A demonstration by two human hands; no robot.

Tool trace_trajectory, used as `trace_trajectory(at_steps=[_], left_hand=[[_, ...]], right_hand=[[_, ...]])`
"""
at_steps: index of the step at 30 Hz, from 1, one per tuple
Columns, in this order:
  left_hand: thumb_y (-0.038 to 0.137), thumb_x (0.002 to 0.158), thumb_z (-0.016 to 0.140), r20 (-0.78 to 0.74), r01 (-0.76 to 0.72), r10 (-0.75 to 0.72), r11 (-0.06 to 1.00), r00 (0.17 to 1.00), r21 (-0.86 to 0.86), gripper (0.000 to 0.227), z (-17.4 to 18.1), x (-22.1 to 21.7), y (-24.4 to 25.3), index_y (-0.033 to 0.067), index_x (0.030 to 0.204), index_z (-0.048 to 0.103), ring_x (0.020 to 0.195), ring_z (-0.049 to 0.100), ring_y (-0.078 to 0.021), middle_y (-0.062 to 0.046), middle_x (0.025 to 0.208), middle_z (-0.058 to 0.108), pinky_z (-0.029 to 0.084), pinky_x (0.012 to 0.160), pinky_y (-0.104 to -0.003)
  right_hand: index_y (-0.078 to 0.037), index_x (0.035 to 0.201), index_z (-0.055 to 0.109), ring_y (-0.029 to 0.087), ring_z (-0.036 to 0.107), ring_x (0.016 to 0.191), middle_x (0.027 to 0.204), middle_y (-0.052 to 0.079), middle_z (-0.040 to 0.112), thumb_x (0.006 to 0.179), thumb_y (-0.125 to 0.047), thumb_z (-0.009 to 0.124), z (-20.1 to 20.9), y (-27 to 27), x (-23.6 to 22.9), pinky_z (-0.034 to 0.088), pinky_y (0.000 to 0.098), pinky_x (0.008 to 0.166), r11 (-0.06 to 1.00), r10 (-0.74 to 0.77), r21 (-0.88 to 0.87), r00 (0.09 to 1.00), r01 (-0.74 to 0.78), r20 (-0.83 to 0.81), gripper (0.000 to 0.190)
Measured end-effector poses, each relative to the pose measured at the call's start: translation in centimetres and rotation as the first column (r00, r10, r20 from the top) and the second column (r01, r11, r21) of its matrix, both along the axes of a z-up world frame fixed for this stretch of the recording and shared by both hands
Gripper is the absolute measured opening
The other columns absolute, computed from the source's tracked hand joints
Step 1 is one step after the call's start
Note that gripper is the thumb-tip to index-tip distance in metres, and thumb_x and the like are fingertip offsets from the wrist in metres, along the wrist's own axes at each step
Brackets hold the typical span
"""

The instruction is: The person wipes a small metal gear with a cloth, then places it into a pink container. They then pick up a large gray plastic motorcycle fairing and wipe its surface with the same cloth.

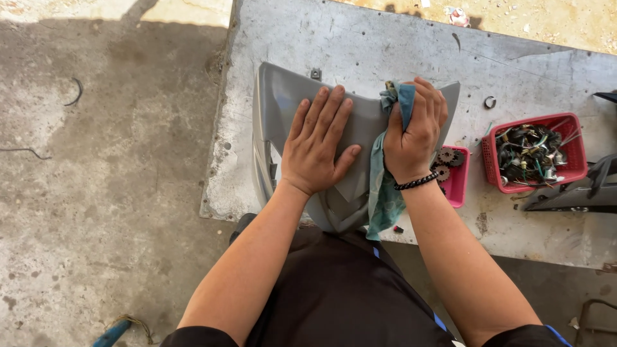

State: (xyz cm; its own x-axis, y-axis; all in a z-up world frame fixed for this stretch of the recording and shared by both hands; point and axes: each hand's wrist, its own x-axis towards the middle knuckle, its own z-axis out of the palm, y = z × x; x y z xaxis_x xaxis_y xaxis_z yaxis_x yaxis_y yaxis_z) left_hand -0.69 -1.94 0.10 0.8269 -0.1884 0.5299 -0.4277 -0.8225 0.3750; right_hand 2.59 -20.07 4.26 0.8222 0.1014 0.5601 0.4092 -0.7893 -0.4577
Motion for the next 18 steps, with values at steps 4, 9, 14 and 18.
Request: trace_trajectory(at_steps=[4, 9, 14, 18], left_hand=[[0.059, 0.103, 0.038, 0.015, -0.019, 0.019, 1.0, 1.0, -0.019, 0.072, 0.7, -0.3, 0.3, 0.014, 0.159, 0.037, 0.155, 0.031, -0.0276, -0.007, 0.166, 0.035, 0.016, 0.13, -0.045], [0.06, 0.102, 0.041, -0.007, -0.033, 0.033, 0.999, 0.999, -0.04, 0.072, 0.4, -0.7, 1.7, 0.014, 0.158, 0.038, 0.155, 0.031, -0.0277, -0.007, 0.165, 0.036, 0.015, 0.13, -0.045], [0.058, 0.103, 0.04, -0.053, -0.017, 0.013, 0.998, 0.998, -0.065, 0.072, 0.2, 0.0, 2.2, 0.0143, 0.16, 0.035, 0.157, 0.028, -0.0279, -0.007, 0.167, 0.032, 0.014, 0.131, -0.046], [0.057, 0.104, 0.04, -0.071, 0.002, -0.009, 0.995, 0.997, -0.096, 0.071, 0.5, 1.2, 2.1, 0.0141, 0.16, 0.034, 0.158, 0.027, -0.0274, -0.007, 0.168, 0.031, 0.014, 0.132, -0.046]], right_hand=[[-0.003, 0.131, 0.06, 0.035, 0.05, 0.135, 0.132, 0.009, 0.061, 0.11, -0.015, 0.05, 0.9, 0.7, -0.1, 0.025, 0.0502, 0.117, 0.998, 0.043, 0.037, 0.999, -0.042, -0.029, 0.026], [-0.005, 0.13, 0.063, 0.032, 0.051, 0.135, 0.133, 0.006, 0.063, 0.109, -0.016, 0.052, 0.7, 2.4, 0.0, 0.025, 0.0489, 0.118, 0.999, 0.032, 0.032, 0.999, -0.032, -0.023, 0.025], [-0.003, 0.133, 0.063, 0.034, 0.051, 0.135, 0.133, 0.01, 0.063, 0.112, -0.02, 0.048, 0.8, 3.4, 0.8, 0.022, 0.0516, 0.119, 0.993, 0.042, 0.111, 0.997, -0.035, -0.061, 0.031], [0.004, 0.128, 0.063, 0.039, 0.054, 0.131, 0.13, 0.015, 0.063, 0.113, -0.016, 0.05, 0.7, 3.0, 2.1, 0.027, 0.0518, 0.116, 0.999, 0.033, 0.043, 0.999, -0.032, -0.017, 0.029]])
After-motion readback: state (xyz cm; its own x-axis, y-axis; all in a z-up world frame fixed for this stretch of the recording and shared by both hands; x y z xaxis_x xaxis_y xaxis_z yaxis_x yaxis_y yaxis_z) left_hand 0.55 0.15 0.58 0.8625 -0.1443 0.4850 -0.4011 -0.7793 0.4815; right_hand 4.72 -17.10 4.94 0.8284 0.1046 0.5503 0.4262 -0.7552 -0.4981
